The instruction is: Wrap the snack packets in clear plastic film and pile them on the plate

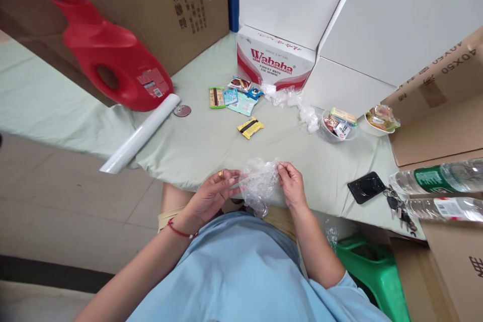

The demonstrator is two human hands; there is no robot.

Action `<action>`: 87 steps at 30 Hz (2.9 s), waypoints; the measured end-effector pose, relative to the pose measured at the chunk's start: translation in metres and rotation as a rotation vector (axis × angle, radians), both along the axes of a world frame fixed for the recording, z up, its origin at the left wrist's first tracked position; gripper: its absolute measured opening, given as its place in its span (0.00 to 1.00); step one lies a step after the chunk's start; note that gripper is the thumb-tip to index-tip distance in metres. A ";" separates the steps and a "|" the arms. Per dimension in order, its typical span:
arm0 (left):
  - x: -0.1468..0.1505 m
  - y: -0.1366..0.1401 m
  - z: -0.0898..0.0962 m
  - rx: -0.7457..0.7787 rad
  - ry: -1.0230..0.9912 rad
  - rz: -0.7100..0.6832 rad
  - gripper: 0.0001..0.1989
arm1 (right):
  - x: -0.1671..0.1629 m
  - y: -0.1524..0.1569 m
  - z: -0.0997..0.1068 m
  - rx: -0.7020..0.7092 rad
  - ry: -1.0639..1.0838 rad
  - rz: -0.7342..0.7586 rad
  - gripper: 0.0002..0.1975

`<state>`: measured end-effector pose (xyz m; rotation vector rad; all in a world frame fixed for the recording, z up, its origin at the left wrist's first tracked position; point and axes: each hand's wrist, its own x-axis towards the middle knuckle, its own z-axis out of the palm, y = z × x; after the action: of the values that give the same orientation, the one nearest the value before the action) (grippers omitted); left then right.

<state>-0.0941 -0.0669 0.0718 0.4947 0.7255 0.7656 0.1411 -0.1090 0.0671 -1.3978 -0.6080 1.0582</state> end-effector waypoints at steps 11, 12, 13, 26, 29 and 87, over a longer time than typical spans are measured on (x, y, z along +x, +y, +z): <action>0.017 -0.002 -0.008 -0.111 -0.041 -0.226 0.26 | -0.009 0.003 0.003 -0.013 0.176 0.085 0.21; 0.018 -0.001 -0.008 -0.101 -0.033 -0.259 0.24 | -0.008 0.003 0.003 -0.018 0.172 0.076 0.21; 0.018 0.000 -0.008 -0.086 -0.020 -0.268 0.22 | -0.007 0.004 0.003 -0.025 0.169 0.066 0.21; 0.003 0.040 -0.002 0.464 0.652 0.208 0.20 | -0.003 0.044 -0.003 -0.054 0.216 -0.085 0.21; 0.016 0.036 0.005 0.704 0.688 0.199 0.23 | -0.016 0.061 0.004 -0.036 0.152 -0.148 0.21; -0.016 0.108 -0.044 1.531 1.567 -0.542 0.32 | 0.099 0.022 -0.026 -0.220 -0.943 -0.039 0.18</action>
<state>-0.1097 0.0408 0.0275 2.7351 1.1928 0.1103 0.2399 -0.0874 0.0412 -2.0876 -1.1473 0.3799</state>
